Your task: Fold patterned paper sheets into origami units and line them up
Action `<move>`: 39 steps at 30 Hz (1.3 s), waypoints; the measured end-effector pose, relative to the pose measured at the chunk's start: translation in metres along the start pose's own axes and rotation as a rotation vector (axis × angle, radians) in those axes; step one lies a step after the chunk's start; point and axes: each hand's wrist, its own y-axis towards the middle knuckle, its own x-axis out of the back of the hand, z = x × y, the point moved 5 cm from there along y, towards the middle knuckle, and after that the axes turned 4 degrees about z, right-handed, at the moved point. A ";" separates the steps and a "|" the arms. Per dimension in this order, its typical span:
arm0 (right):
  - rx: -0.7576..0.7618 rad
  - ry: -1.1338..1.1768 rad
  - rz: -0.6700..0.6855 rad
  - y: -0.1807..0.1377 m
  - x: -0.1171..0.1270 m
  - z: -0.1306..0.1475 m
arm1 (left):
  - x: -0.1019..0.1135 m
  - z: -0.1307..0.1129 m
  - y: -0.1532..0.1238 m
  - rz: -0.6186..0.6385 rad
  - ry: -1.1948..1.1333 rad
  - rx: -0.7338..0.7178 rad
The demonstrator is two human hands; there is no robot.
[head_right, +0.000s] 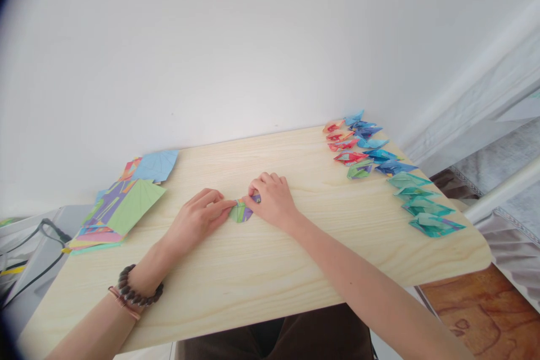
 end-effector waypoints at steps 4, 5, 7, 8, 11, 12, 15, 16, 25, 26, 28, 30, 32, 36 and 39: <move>0.030 0.013 0.046 -0.002 0.003 0.001 | 0.002 0.004 0.004 0.062 -0.017 -0.094; 0.029 0.012 0.055 -0.002 0.003 0.001 | 0.003 0.004 0.004 0.072 -0.018 -0.097; 0.017 0.004 0.067 -0.002 0.003 0.002 | 0.003 0.005 0.005 0.099 -0.021 -0.088; 0.011 -0.002 0.071 -0.001 0.003 0.002 | 0.004 0.004 0.005 0.106 -0.027 -0.088; 0.003 -0.029 0.068 -0.001 0.001 0.003 | 0.005 0.004 0.004 0.108 -0.066 -0.097; 0.003 -0.036 0.065 -0.001 0.001 0.003 | 0.004 0.004 0.003 0.102 -0.080 -0.102; 0.003 -0.056 0.064 0.000 0.000 0.003 | 0.003 0.006 0.003 0.079 -0.114 -0.118; 0.003 -0.061 0.067 0.000 0.000 0.003 | 0.003 0.006 0.003 0.075 -0.126 -0.124; 0.011 0.014 0.096 0.000 0.003 0.000 | -0.002 0.009 0.007 0.136 -0.283 -0.092; 0.012 0.018 0.097 0.000 0.003 0.000 | -0.002 0.010 0.007 0.141 -0.293 -0.086; 0.013 0.021 0.098 0.000 0.003 0.001 | -0.001 0.011 0.008 0.138 -0.298 -0.067; 0.011 0.020 0.100 0.001 0.003 0.001 | 0.000 0.012 0.008 0.121 -0.287 -0.044; 0.010 0.023 0.107 0.001 0.003 0.001 | 0.001 0.012 0.009 0.114 -0.274 -0.036; -0.006 0.027 0.114 0.002 0.002 0.001 | 0.001 0.010 0.009 0.137 -0.259 -0.047; -0.019 0.028 0.114 0.002 0.002 0.001 | 0.001 0.010 0.009 0.146 -0.255 -0.040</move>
